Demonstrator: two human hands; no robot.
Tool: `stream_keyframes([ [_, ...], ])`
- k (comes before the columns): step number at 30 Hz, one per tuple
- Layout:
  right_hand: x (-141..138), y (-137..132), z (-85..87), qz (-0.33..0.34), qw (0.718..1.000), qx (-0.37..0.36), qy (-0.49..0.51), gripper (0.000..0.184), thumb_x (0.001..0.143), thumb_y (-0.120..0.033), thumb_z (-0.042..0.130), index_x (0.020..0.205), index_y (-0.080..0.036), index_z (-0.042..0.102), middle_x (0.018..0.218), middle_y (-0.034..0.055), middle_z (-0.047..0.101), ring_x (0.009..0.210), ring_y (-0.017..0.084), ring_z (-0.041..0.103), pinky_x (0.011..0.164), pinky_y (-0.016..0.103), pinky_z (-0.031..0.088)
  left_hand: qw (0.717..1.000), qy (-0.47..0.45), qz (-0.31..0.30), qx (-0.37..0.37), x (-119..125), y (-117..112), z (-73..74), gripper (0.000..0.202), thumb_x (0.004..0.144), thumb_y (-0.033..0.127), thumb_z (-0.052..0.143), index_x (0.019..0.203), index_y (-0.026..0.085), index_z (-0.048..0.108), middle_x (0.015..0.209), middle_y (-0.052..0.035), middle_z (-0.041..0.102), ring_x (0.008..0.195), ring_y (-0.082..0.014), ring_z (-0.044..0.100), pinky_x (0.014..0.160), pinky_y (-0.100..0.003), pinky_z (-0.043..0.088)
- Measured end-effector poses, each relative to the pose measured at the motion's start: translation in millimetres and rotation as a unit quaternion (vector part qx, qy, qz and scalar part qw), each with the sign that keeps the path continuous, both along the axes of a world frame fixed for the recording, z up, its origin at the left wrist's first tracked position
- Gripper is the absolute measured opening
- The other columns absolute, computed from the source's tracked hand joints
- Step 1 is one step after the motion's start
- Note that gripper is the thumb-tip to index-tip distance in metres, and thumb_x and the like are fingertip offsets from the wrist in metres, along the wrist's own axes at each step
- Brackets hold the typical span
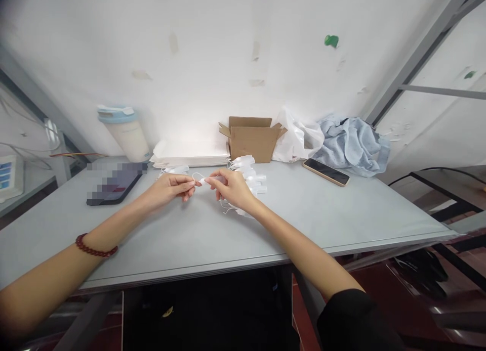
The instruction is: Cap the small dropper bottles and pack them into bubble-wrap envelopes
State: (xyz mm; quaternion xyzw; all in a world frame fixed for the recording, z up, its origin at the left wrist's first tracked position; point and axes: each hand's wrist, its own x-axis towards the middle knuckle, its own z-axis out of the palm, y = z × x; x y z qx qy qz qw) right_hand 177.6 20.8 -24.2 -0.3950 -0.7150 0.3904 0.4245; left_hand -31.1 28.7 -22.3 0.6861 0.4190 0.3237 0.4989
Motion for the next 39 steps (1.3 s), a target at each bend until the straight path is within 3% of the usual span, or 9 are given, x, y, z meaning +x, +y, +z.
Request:
stream_keyframes([
  [3,1.0,-0.3,1.3,0.008,1.0,0.001,-0.016,0.033,0.081,-0.049,0.055,0.081,-0.016,0.059,0.061,-0.0017,0.06,0.038,0.006,0.049,0.041,0.019,0.039,0.999,0.044,-0.002,0.028,2.8,-4.0,4.0,0.029,0.078,0.039,0.059,0.065,0.014,0.062,0.076,-0.0051,0.066,0.052,-0.0094,0.052,0.057,-0.026,0.045],
  [9,0.7,-2.9,1.3,0.029,0.999,-0.006,-0.027,0.031,0.084,-0.046,0.052,0.079,-0.016,0.057,0.053,-0.0041,0.055,0.035,0.005,0.045,0.038,0.018,0.036,0.996,0.078,-0.009,0.052,8.3,-11.2,8.1,0.028,0.078,0.036,0.058,0.062,0.014,0.062,0.063,-0.0029,0.063,0.05,-0.011,0.054,0.056,-0.027,0.046],
  [16,-2.6,-4.7,-3.5,0.031,0.999,-0.018,-0.03,0.034,0.082,-0.05,0.052,0.08,-0.016,0.057,0.058,-0.0035,0.055,0.036,0.006,0.047,0.037,0.019,0.035,0.995,0.084,0.0,0.048,9.0,-11.0,2.8,0.025,0.078,0.036,0.056,0.075,0.013,0.065,0.062,-0.0028,0.062,0.049,-0.0119,0.055,0.053,-0.027,0.045],
  [26,-1.1,-2.2,-1.7,0.042,0.997,-0.02,-0.055,0.029,0.085,-0.044,0.05,0.08,-0.016,0.058,0.053,-0.0044,0.054,0.036,0.006,0.047,0.039,0.019,0.037,0.993,0.106,-0.016,0.057,11.5,-13.2,5.6,0.032,0.079,0.042,0.055,0.063,0.015,0.059,0.057,-0.0024,0.061,0.05,-0.0128,0.056,0.054,-0.027,0.046],
  [29,1.4,1.6,0.9,0.048,0.997,-0.008,-0.055,0.03,0.084,-0.044,0.052,0.08,-0.016,0.059,0.054,-0.0041,0.056,0.037,0.006,0.047,0.041,0.019,0.037,0.994,0.101,-0.016,0.036,10.9,-11.9,7.7,0.026,0.076,0.04,0.059,0.077,0.015,0.064,0.063,-0.0019,0.064,0.053,-0.0131,0.057,0.056,-0.028,0.048],
  [33,5.1,6.0,2.5,0.037,0.998,0.003,-0.042,0.031,0.084,-0.045,0.052,0.081,-0.015,0.059,0.058,-0.0025,0.058,0.038,0.006,0.048,0.041,0.019,0.038,0.995,0.095,-0.006,0.008,7.4,-7.9,7.2,0.035,0.074,0.036,0.063,0.1,0.014,0.063,0.064,-0.0005,0.065,0.054,-0.013,0.058,0.06,-0.029,0.048],
  [36,7.3,7.3,2.6,0.033,0.998,0.004,-0.044,0.031,0.084,-0.045,0.052,0.082,-0.015,0.059,0.059,-0.0022,0.058,0.039,0.005,0.048,0.042,0.019,0.038,0.996,0.093,0.013,0.005,6.0,-6.6,8.4,0.035,0.074,0.036,0.063,0.1,0.013,0.063,0.065,-0.0013,0.065,0.055,-0.013,0.057,0.059,-0.028,0.048],
  [39,7.9,7.0,2.6,0.036,0.998,0.007,-0.05,0.032,0.084,-0.046,0.052,0.082,-0.015,0.06,0.061,-0.0017,0.059,0.04,0.005,0.048,0.042,0.019,0.038,0.995,0.094,0.022,0.019,6.8,-8.0,12.1,0.029,0.076,0.039,0.061,0.089,0.013,0.065,0.067,-0.0028,0.065,0.055,-0.0127,0.056,0.057,-0.027,0.046],
])
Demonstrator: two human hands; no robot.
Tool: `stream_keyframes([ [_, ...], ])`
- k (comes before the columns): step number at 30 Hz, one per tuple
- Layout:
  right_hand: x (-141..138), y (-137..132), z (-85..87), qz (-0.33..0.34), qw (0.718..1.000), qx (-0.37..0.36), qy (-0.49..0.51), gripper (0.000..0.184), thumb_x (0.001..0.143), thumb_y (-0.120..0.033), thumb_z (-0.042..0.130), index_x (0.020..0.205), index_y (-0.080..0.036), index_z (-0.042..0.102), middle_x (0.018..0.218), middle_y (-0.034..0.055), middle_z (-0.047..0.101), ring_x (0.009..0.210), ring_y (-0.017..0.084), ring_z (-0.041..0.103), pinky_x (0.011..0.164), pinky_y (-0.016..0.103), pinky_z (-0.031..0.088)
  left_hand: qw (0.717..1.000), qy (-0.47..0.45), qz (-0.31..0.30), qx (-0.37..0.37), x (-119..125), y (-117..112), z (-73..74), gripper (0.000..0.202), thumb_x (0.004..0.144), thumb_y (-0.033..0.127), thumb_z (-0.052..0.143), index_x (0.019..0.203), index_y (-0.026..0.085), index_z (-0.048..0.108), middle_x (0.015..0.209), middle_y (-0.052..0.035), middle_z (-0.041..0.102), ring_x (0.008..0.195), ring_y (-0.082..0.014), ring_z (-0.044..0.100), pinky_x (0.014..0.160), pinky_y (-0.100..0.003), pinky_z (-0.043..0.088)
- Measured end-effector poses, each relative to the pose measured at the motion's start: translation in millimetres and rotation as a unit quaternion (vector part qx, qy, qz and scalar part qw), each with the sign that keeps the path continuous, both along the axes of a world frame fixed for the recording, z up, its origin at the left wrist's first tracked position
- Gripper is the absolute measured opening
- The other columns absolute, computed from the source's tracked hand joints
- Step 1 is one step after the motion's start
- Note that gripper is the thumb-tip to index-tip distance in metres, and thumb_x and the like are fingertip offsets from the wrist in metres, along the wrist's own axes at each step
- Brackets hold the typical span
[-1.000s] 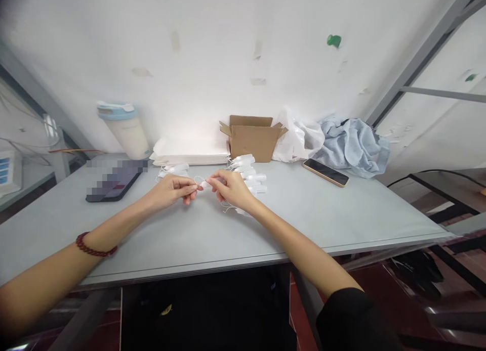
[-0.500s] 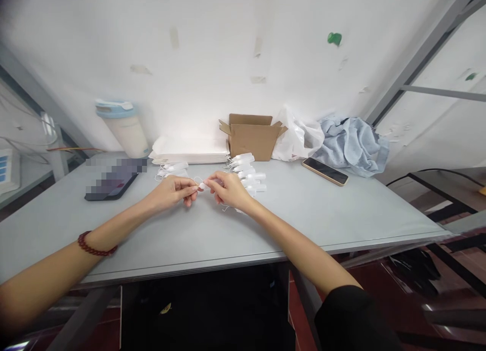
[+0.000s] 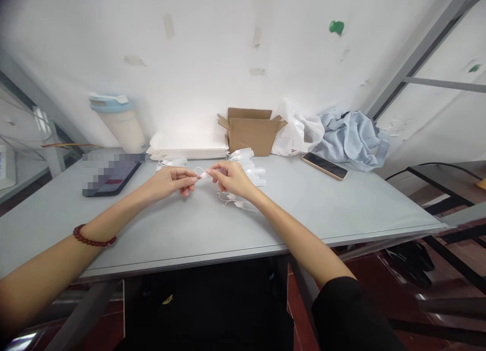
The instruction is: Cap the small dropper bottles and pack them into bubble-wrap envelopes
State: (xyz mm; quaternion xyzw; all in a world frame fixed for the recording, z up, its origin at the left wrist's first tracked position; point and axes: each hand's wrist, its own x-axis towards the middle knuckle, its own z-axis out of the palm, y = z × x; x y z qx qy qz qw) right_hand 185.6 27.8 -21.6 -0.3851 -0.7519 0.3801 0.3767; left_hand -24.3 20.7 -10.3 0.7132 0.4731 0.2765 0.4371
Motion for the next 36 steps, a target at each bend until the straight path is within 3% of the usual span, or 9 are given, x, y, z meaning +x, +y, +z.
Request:
stream_keyframes([
  [7,-6.1,-5.3,-3.0,0.003,1.0,-0.005,-0.024,0.028,0.084,-0.042,0.051,0.081,-0.016,0.059,0.056,-0.0043,0.054,0.039,0.006,0.048,0.042,0.019,0.037,0.999,0.012,-0.025,0.022,1.6,-3.0,-0.8,0.027,0.076,0.041,0.061,0.067,0.015,0.062,0.062,-0.0018,0.063,0.052,-0.0115,0.054,0.053,-0.025,0.044],
  [13,-6.7,-4.8,-5.0,0.013,0.999,-0.022,-0.027,0.026,0.085,-0.041,0.05,0.081,-0.016,0.058,0.058,-0.0043,0.053,0.039,0.006,0.048,0.042,0.019,0.037,0.999,0.018,-0.038,0.017,2.7,-4.1,-2.6,0.026,0.077,0.039,0.061,0.065,0.015,0.062,0.059,-0.0013,0.063,0.05,-0.0116,0.055,0.053,-0.025,0.045],
  [16,-2.6,0.7,-3.0,0.011,0.999,0.005,-0.041,0.028,0.086,-0.043,0.049,0.085,-0.016,0.059,0.062,-0.0025,0.057,0.045,0.008,0.051,0.049,0.021,0.041,0.999,0.026,-0.034,0.027,3.1,-4.8,2.6,0.026,0.077,0.038,0.06,0.064,0.016,0.061,0.06,-0.0014,0.063,0.052,-0.0117,0.056,0.055,-0.024,0.045],
  [19,5.7,12.1,-3.8,-0.04,0.994,0.075,-0.062,0.03,0.088,-0.044,0.047,0.095,-0.017,0.058,0.074,0.0006,0.062,0.061,0.011,0.057,0.06,0.024,0.044,0.997,0.051,-0.016,0.053,-1.3,-1.5,7.7,0.023,0.076,0.037,0.06,0.066,0.016,0.063,0.06,-0.0014,0.064,0.052,-0.0117,0.055,0.054,-0.023,0.044],
  [22,17.5,27.1,-7.8,-0.112,0.97,0.17,-0.133,0.027,0.089,-0.036,0.048,0.102,-0.014,0.057,0.091,0.0074,0.064,0.08,0.017,0.059,0.073,0.029,0.045,0.99,0.094,0.032,0.1,-13.5,7.0,11.2,0.023,0.075,0.036,0.058,0.065,0.016,0.063,0.057,-0.0013,0.062,0.051,-0.0125,0.055,0.05,-0.023,0.041],
  [24,25.3,35.9,-10.4,-0.145,0.936,0.234,-0.219,0.022,0.089,-0.025,0.049,0.105,-0.012,0.058,0.103,0.0126,0.062,0.097,0.022,0.056,0.083,0.033,0.042,0.98,0.126,0.077,0.134,-24.8,13.7,14.3,0.023,0.073,0.036,0.057,0.063,0.017,0.063,0.053,-0.0006,0.061,0.05,-0.0134,0.055,0.049,-0.023,0.04],
  [28,36.2,45.2,-12.6,-0.198,0.876,0.255,-0.359,0.028,0.088,-0.012,0.044,0.113,-0.015,0.057,0.123,0.0144,0.056,0.114,0.028,0.046,0.085,0.04,0.039,0.959,0.192,0.144,0.15,-46.4,22.7,23.1,0.02,0.069,0.035,0.056,0.06,0.018,0.062,0.056,-0.0011,0.064,0.055,-0.0164,0.058,0.055,-0.024,0.041],
  [32,42.2,48.7,-14.0,-0.207,0.855,0.255,-0.401,0.03,0.089,-0.011,0.042,0.115,-0.017,0.055,0.127,0.0129,0.056,0.117,0.026,0.044,0.085,0.041,0.036,0.954,0.223,0.16,0.121,-58.3,26.2,27.3,0.022,0.069,0.037,0.055,0.065,0.017,0.063,0.064,-0.0025,0.067,0.061,-0.0179,0.06,0.06,-0.026,0.043],
  [36,46.3,52.4,-16.8,-0.21,0.853,0.245,-0.411,0.029,0.09,-0.013,0.042,0.115,-0.017,0.055,0.126,0.0127,0.056,0.116,0.026,0.045,0.085,0.042,0.035,0.943,0.265,0.161,0.12,-59.9,27.7,26.8,0.023,0.069,0.037,0.053,0.061,0.018,0.063,0.057,-0.0027,0.064,0.059,-0.0181,0.057,0.058,-0.026,0.04],
])
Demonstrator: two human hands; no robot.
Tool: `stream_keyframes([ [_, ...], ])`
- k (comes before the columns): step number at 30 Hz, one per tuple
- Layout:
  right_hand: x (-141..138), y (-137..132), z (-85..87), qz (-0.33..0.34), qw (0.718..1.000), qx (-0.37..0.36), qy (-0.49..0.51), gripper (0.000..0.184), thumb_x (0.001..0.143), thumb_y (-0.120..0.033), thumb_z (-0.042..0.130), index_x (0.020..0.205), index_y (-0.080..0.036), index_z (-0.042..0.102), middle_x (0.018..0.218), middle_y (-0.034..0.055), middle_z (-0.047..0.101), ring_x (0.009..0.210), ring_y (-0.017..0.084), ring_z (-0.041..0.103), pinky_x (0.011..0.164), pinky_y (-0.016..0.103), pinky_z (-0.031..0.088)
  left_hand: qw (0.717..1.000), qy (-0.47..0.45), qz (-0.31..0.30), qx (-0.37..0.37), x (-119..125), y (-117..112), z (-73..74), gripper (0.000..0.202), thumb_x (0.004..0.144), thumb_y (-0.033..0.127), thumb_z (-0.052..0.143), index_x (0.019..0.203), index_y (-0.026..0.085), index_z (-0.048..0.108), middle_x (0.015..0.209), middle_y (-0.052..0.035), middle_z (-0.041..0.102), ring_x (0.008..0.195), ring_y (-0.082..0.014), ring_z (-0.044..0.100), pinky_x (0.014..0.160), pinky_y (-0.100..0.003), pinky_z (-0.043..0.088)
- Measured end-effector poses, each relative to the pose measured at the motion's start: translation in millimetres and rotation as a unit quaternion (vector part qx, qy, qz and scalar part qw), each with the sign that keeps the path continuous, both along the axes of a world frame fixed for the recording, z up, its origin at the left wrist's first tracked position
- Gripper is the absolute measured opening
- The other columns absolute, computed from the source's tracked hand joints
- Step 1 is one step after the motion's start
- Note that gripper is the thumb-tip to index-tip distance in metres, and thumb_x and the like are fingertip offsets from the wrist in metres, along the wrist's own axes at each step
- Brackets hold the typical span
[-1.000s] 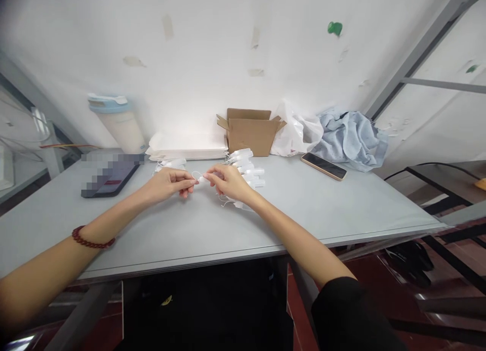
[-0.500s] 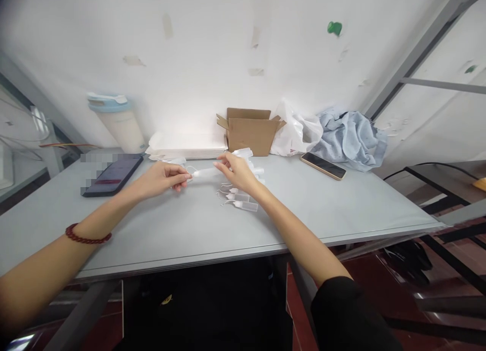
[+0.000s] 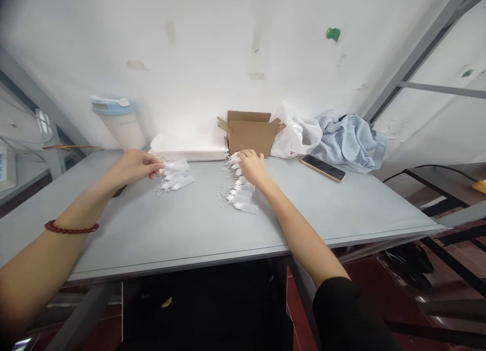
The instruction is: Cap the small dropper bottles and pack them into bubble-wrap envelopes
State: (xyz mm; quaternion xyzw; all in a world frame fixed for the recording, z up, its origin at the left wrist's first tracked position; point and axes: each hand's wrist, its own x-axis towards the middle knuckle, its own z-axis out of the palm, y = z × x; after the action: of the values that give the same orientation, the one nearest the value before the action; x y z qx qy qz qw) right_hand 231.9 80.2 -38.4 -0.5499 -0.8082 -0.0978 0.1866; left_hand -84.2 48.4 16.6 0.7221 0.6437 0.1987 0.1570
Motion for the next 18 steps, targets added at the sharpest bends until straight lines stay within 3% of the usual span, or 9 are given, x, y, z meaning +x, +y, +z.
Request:
stream_keyframes([
  [10,1.3,3.4,-2.2,-0.024,1.0,-0.015,0.003,0.031,0.088,-0.013,0.044,0.116,-0.017,0.056,0.119,0.0142,0.054,0.108,0.028,0.047,0.084,0.041,0.035,0.992,0.113,0.023,-0.054,-4.5,6.6,-4.2,0.023,0.071,0.035,0.055,0.063,0.016,0.064,0.06,-0.0041,0.066,0.064,-0.0186,0.057,0.056,-0.025,0.036],
  [18,0.1,3.7,-1.6,-0.036,0.999,-0.026,0.003,0.035,0.085,-0.009,0.044,0.118,-0.016,0.056,0.118,0.0157,0.055,0.106,0.029,0.047,0.08,0.039,0.035,0.993,0.091,0.075,-0.023,-4.9,4.3,-2.5,0.026,0.073,0.039,0.054,0.065,0.017,0.064,0.062,-0.0044,0.067,0.069,-0.0194,0.057,0.059,-0.026,0.036],
])
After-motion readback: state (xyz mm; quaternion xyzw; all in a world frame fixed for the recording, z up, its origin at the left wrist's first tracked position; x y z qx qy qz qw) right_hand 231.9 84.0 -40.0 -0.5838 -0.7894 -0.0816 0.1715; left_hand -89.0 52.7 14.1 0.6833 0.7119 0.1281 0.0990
